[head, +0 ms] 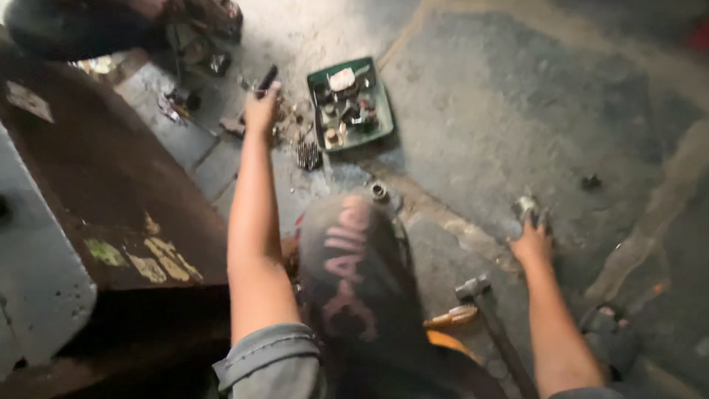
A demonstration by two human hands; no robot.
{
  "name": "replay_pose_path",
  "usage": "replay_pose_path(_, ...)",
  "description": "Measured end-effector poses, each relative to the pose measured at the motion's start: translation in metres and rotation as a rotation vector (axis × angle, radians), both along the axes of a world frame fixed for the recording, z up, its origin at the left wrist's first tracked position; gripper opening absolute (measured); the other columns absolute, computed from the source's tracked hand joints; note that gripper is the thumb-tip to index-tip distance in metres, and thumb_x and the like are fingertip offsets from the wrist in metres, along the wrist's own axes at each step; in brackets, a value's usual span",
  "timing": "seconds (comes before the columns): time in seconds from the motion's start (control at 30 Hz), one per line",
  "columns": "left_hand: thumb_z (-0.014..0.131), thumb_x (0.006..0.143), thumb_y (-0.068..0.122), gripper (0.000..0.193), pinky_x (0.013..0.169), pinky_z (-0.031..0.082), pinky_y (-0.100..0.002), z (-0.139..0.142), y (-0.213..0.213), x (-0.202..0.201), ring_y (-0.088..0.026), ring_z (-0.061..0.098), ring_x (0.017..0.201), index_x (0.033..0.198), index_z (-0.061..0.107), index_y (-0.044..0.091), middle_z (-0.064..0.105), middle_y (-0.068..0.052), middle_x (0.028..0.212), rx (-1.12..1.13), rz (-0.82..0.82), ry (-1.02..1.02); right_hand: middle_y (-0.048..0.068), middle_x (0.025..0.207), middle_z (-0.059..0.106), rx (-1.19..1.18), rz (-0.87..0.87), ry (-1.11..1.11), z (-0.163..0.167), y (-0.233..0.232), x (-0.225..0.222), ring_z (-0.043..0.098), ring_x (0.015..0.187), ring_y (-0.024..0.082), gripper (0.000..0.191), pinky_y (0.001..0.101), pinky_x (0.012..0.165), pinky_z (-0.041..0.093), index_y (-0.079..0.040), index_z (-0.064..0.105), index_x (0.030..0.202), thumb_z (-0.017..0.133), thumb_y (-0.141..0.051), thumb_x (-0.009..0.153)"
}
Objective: The person sits on the floor and uses a hammer and a punch tool to repeatedly strike a small electronic component placed on the ground. The person adjusts the component and tool between strikes, continuing the hammering until the end of the clip.
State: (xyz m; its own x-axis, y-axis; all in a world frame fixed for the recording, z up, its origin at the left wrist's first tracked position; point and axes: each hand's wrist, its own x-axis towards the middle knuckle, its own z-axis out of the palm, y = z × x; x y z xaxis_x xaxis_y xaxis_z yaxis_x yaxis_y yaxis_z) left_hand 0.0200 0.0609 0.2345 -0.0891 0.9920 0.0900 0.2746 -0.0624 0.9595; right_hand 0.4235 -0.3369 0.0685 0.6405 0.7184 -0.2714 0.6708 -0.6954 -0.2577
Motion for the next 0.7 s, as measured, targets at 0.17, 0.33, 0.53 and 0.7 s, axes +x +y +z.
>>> replay_pose_path(0.17, 0.071, 0.088, 0.054, 0.061, 0.059, 0.051, -0.037, 0.078, 0.052, -0.025, -0.020, 0.061, 0.065, 0.105, 0.060, -0.003, 0.066, -0.012, 0.090, -0.045, 0.218, 0.047, 0.020, 0.167, 0.029, -0.006, 0.021, 0.017, 0.008, -0.005, 0.007, 0.052, 0.135, 0.046, 0.096, 0.0517, 0.107, 0.048, -0.027, 0.036, 0.162, 0.081, -0.036, 0.078)
replay_pose_path(0.33, 0.046, 0.107, 0.074, 0.096, 0.061, 0.046, -0.039, 0.083, 0.053, -0.009, -0.020, 0.053, 0.064, 0.104, 0.073, -0.017, 0.064, -0.011, 0.078, -0.083, 0.309, 0.067, 0.021, 0.147, 0.059, -0.124, -0.020, 0.119, 0.014, 0.020, 0.018, 0.059, 0.131, 0.042, 0.074, 0.0525, 0.107, 0.049, -0.022, 0.058, 0.147, 0.079, -0.040, 0.078)
replay_pose_path(0.53, 0.042, 0.082, 0.084, 0.094, 0.072, 0.039, -0.046, 0.078, 0.024, -0.024, -0.027, 0.049, 0.081, 0.133, 0.063, 0.007, 0.063, -0.015, 0.102, -0.277, 0.288, -0.475, 0.023, 0.132, 0.068, -0.138, -0.109, 0.119, 0.016, 0.031, 0.028, 0.064, 0.122, 0.045, 0.067, 0.0530, 0.102, 0.051, -0.019, 0.069, 0.136, 0.081, -0.046, 0.075)
replay_pose_path(0.7, 0.045, 0.070, 0.092, 0.109, 0.081, 0.048, -0.049, 0.073, 0.009, -0.052, -0.030, 0.062, 0.097, 0.144, 0.047, 0.012, 0.070, -0.016, 0.120, -0.380, 0.314, -0.637, 0.023, 0.127, 0.071, -0.013, -0.111, 0.095, 0.011, 0.014, 0.023, 0.066, 0.118, 0.046, 0.063, 0.0537, 0.099, 0.053, -0.020, 0.070, 0.135, 0.078, -0.046, 0.078)
